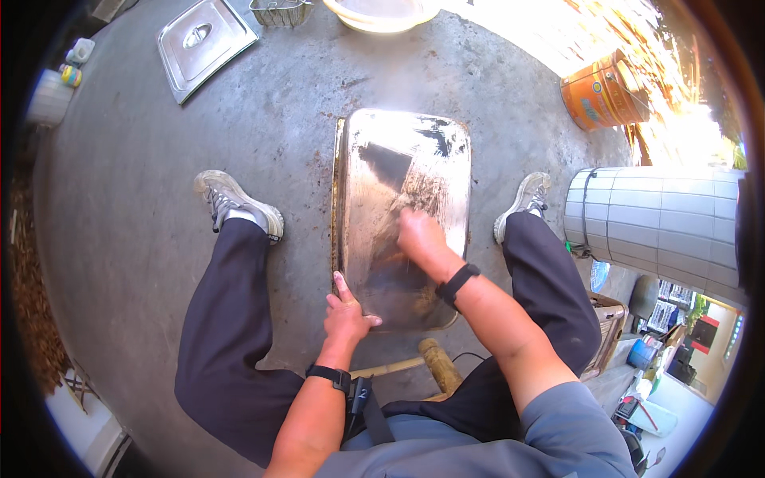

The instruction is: The person sits and uses a small hand-held tool to scrape residue off the surface of a large metal tray.

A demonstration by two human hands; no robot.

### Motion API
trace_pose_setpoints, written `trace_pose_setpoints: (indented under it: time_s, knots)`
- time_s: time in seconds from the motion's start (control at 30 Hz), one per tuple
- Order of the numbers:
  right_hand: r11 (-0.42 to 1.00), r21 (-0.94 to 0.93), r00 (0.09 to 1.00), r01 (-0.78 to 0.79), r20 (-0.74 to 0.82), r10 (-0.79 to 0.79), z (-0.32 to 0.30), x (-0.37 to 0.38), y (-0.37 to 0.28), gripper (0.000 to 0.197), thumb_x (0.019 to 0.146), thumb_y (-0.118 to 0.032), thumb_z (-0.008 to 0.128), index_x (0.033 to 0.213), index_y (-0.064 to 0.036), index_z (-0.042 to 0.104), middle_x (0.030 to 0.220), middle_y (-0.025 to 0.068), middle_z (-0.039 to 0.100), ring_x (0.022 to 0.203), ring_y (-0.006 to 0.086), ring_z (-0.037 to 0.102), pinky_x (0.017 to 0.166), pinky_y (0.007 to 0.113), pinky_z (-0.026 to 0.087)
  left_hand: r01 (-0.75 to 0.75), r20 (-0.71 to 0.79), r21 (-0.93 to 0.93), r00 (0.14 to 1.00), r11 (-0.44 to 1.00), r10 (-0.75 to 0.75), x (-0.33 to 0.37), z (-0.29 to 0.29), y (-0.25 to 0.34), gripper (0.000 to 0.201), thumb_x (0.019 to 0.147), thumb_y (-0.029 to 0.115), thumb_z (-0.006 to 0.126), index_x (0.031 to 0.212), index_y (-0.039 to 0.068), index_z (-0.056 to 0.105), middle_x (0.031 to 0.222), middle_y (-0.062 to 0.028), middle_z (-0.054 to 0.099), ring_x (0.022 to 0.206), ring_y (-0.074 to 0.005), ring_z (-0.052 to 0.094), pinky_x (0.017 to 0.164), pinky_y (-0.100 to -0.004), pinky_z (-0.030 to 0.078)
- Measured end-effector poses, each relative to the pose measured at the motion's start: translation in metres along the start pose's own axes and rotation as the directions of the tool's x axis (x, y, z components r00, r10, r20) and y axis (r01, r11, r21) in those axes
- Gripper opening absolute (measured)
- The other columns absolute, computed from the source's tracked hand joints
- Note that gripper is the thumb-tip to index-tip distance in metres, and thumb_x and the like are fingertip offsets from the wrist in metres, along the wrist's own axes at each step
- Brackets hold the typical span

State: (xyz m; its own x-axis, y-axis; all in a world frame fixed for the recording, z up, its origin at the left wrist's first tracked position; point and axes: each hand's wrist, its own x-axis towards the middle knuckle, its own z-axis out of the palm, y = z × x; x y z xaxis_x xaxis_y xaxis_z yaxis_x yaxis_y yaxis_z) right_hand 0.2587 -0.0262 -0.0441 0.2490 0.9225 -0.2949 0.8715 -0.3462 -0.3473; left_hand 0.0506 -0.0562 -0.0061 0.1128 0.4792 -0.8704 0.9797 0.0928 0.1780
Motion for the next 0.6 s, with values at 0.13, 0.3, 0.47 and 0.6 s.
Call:
trace_pose_setpoints:
  time_s: [0.13, 0.3, 0.47, 0.6]
  knots:
    - [0.999, 0.048, 0.999, -0.012, -0.048, 0.015, -0.005, 0.006, -0.006, 0.014, 0.081, -0.004, 0.051, 0.09, 0.0031, 0.059, 0.08, 0.0279, 0.064, 0.072, 0.0422, 0.065, 0.066, 0.05, 0.053, -0.035, -0.029, -0.039, 0.999, 0.999, 0.034, 0.0, 0.0, -0.005, 0.139, 0.061, 0.033, 0.088, 0.147, 0.009, -0.018, 0.132, -0.0278, 0.039, 0.118, -0.0434, 0.048, 0.097, -0.0473, 0.044]
    - [0.998, 0.049, 0.998, -0.049, 0.036, 0.048, -0.01, 0.006, -0.004, 0.015, 0.079, -0.004, 0.051, 0.09, 0.0033, 0.058, 0.082, 0.0288, 0.063, 0.076, 0.0432, 0.065, 0.068, 0.049, 0.054, -0.013, -0.011, -0.024, 1.0, 1.0, 0.013, 0.0, 0.002, -0.003, 0.139, 0.062, 0.032, 0.088, 0.147, 0.009, -0.019, 0.132, -0.0278, 0.039, 0.119, -0.0435, 0.047, 0.097, -0.0469, 0.043]
    - [0.997, 0.041, 0.996, 0.067, 0.053, -0.069, 0.002, -0.011, -0.019, 0.014, 0.079, -0.004, 0.052, 0.089, 0.0035, 0.059, 0.082, 0.0271, 0.064, 0.074, 0.0414, 0.065, 0.067, 0.049, 0.054, -0.019, -0.008, -0.041, 1.0, 0.999, 0.018, 0.0, -0.002, -0.005, 0.139, 0.061, 0.033, 0.088, 0.147, 0.008, -0.018, 0.131, -0.0278, 0.039, 0.119, -0.0435, 0.047, 0.096, -0.047, 0.044]
    - [0.996, 0.09, 0.997, 0.005, -0.077, 0.002, -0.01, 0.006, 0.007, 0.014, 0.08, -0.004, 0.051, 0.088, 0.005, 0.058, 0.082, 0.0277, 0.064, 0.074, 0.0418, 0.065, 0.067, 0.049, 0.053, -0.032, 0.001, -0.039, 0.999, 0.999, 0.032, -0.001, 0.0, 0.0, 0.139, 0.061, 0.033, 0.088, 0.147, 0.008, -0.018, 0.131, -0.0282, 0.039, 0.118, -0.0435, 0.048, 0.095, -0.0473, 0.044]
